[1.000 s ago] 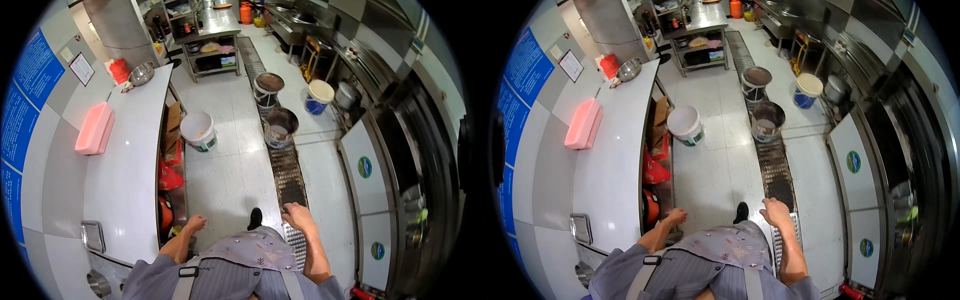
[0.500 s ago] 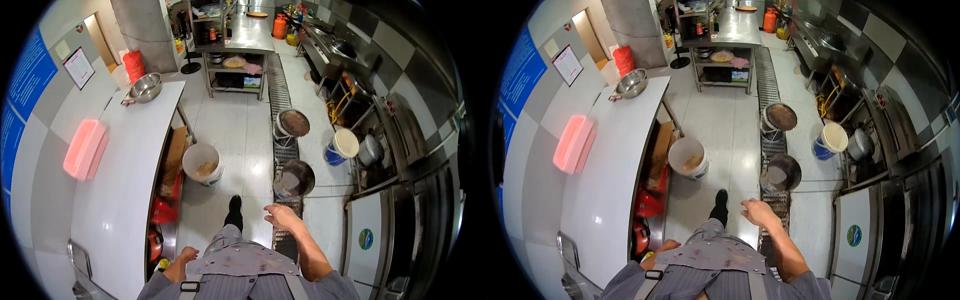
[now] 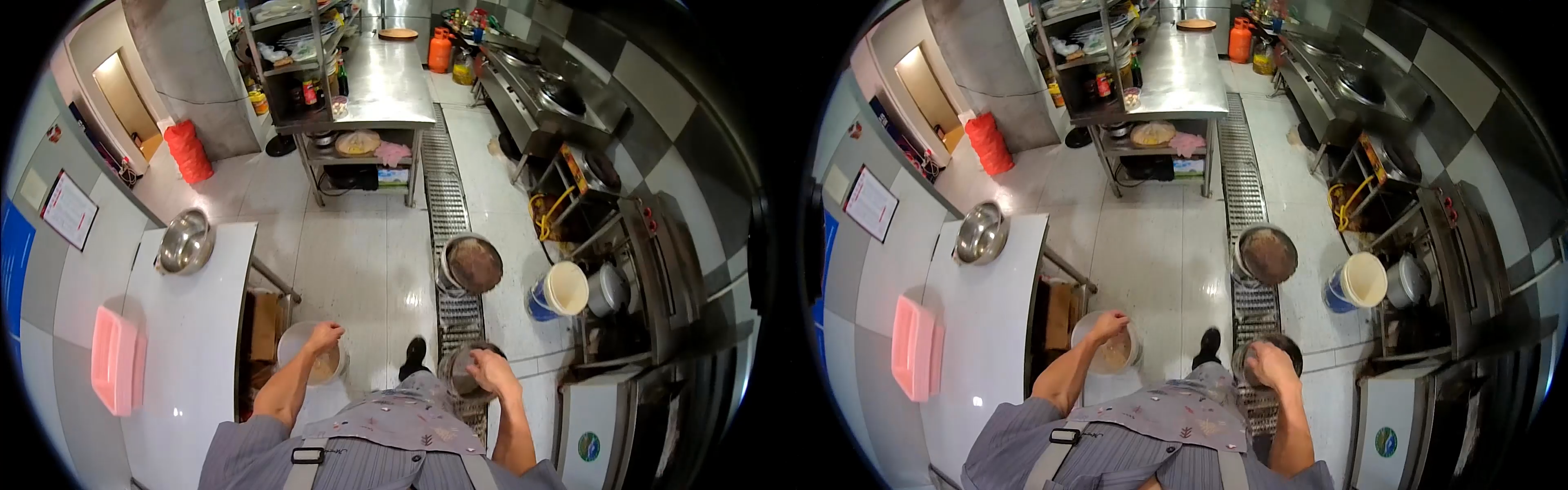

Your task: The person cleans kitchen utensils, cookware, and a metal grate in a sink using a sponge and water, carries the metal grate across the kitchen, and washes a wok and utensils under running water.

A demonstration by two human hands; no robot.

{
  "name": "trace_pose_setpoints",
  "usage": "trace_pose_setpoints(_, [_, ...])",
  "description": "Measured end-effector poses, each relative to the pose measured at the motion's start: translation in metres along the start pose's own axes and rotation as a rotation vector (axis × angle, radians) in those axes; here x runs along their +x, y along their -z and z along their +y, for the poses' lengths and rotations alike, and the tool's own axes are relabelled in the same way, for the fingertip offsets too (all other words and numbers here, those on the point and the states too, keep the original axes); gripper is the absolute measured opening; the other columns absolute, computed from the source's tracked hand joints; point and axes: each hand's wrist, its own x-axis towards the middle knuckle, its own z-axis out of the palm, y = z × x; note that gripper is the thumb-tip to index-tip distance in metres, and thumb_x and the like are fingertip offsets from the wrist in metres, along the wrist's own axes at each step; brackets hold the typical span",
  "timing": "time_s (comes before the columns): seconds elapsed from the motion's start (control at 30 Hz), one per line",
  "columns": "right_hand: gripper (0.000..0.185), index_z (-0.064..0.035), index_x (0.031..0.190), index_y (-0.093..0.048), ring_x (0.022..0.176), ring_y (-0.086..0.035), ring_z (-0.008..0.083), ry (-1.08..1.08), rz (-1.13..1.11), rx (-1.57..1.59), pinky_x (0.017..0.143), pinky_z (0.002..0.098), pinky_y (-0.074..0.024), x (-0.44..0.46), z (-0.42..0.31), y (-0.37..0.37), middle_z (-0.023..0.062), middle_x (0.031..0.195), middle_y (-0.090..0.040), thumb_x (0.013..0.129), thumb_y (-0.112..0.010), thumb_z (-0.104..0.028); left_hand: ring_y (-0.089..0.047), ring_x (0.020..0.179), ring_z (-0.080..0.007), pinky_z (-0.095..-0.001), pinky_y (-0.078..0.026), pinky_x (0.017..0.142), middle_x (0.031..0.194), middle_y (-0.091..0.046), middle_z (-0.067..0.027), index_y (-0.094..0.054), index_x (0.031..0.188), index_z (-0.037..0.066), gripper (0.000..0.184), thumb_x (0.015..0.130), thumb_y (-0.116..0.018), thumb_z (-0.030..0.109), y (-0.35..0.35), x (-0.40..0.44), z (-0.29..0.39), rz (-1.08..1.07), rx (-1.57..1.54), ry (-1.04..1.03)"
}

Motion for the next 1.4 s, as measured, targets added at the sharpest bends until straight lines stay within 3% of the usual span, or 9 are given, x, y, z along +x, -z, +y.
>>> trace_pose_setpoints(0.13, [0.036,-0.0016,0.113,-0.066,0.097,-0.065,0.0402,0.042,-0.011,0.003,0.083,0.0462,-0.0523,0.111,0.044,0.022,0.0233,0.102,-0.068,0.085,-0.069,-0.024,-0.069,0.078,-0.0203,-0.0340,-0.054,0.071,0.084,-0.073,-0.0105,-0.072,0.102,0.000,0.035,0.084,-0.065,0.030,-0.027,0.099,0.047,-0.086,-0.022,0.055])
trace_pose_setpoints(0.2, [0.034,-0.0021,0.109,-0.064,0.102,-0.063,0.0424,0.030,0.001,0.022,0.087,0.0493,-0.0505,0.174,0.060,0.048,0.0236,0.106,-0.067,0.085,-0.069,-0.026,-0.069,0.076,-0.0204,-0.0340,-0.054,0.069,0.086,-0.073,-0.0099,-0.072,0.103,0.001,0.036,0.084,-0.066,0.031,-0.033,0.130,0.067,-0.197,0.234,-0.043])
trace_pose_setpoints(0.27, [0.033,-0.0026,0.109,-0.064,0.098,-0.063,0.0432,0.067,0.028,-0.021,0.084,0.0501,-0.0508,0.223,0.072,0.079,0.0237,0.102,-0.067,0.085,-0.069,-0.025,-0.068,0.072,-0.0193,-0.0335,-0.054,0.067,0.085,-0.073,-0.0094,-0.072,0.104,0.001,0.037,0.084,-0.066,0.032,-0.024,0.152,0.080,-0.308,0.300,0.080])
trace_pose_setpoints(0.57, [0.032,-0.0013,0.112,-0.063,0.101,-0.064,0.0403,0.234,0.088,0.021,0.087,0.0459,-0.0516,0.457,0.073,0.207,0.0219,0.108,-0.067,0.086,-0.065,-0.020,-0.065,0.063,-0.0175,-0.0323,-0.053,0.056,0.076,-0.069,-0.0077,-0.071,0.099,0.002,0.030,0.083,-0.068,0.027,0.036,0.284,0.108,-0.083,-0.075,0.455])
trace_pose_setpoints(0.77, [0.033,-0.0004,0.116,-0.065,0.100,-0.065,0.0396,0.193,0.114,0.194,0.088,0.0440,-0.0519,0.600,0.060,0.246,0.0216,0.108,-0.068,0.090,-0.059,-0.021,-0.066,0.064,-0.0178,-0.0350,-0.053,0.056,0.074,-0.068,-0.0088,-0.072,0.094,0.002,0.028,0.083,-0.067,0.028,0.044,0.451,0.174,-0.230,0.046,0.501])
trace_pose_setpoints(0.97, [0.033,-0.0002,0.117,-0.065,0.098,-0.065,0.0372,0.099,0.213,0.267,0.087,0.0423,-0.0514,0.686,0.063,0.330,0.0198,0.105,-0.068,0.091,-0.060,-0.020,-0.068,0.091,-0.0321,-0.0393,-0.053,0.082,0.097,-0.073,-0.0170,-0.071,0.104,0.003,0.045,0.082,-0.066,0.041,0.017,0.637,0.383,-0.531,0.406,-0.231])
trace_pose_setpoints(1.1, [0.032,-0.0003,0.116,-0.066,0.096,-0.066,0.0356,-0.029,0.278,0.234,0.086,0.0407,-0.0519,0.734,0.091,0.380,0.0186,0.104,-0.069,0.091,-0.061,-0.020,-0.067,0.095,-0.0299,-0.0371,-0.052,0.084,0.104,-0.072,-0.0144,-0.069,0.109,0.004,0.041,0.089,-0.062,0.039,-0.044,0.711,0.546,-0.656,0.383,-0.512])
trace_pose_setpoints(1.27, [0.030,-0.0002,0.112,-0.066,0.096,-0.066,0.0358,-0.009,0.356,0.243,0.085,0.0401,-0.0523,0.829,0.143,0.432,0.0194,0.105,-0.069,0.091,-0.061,-0.021,-0.067,0.094,-0.0254,-0.0356,-0.052,0.084,0.102,-0.072,-0.0141,-0.068,0.112,0.002,0.039,0.089,-0.064,0.034,-0.112,0.773,0.709,-0.709,0.143,-0.529])
trace_pose_setpoints(1.4, [0.029,-0.0021,0.112,-0.067,0.099,-0.064,0.0389,0.006,0.215,0.324,0.087,0.0434,-0.0510,0.934,0.200,0.499,0.0200,0.106,-0.068,0.091,-0.061,-0.021,-0.068,0.092,-0.0265,-0.0361,-0.052,0.084,0.102,-0.072,-0.0154,-0.068,0.112,0.003,0.039,0.090,-0.064,0.034,-0.151,0.870,0.787,-0.726,0.086,-0.515])
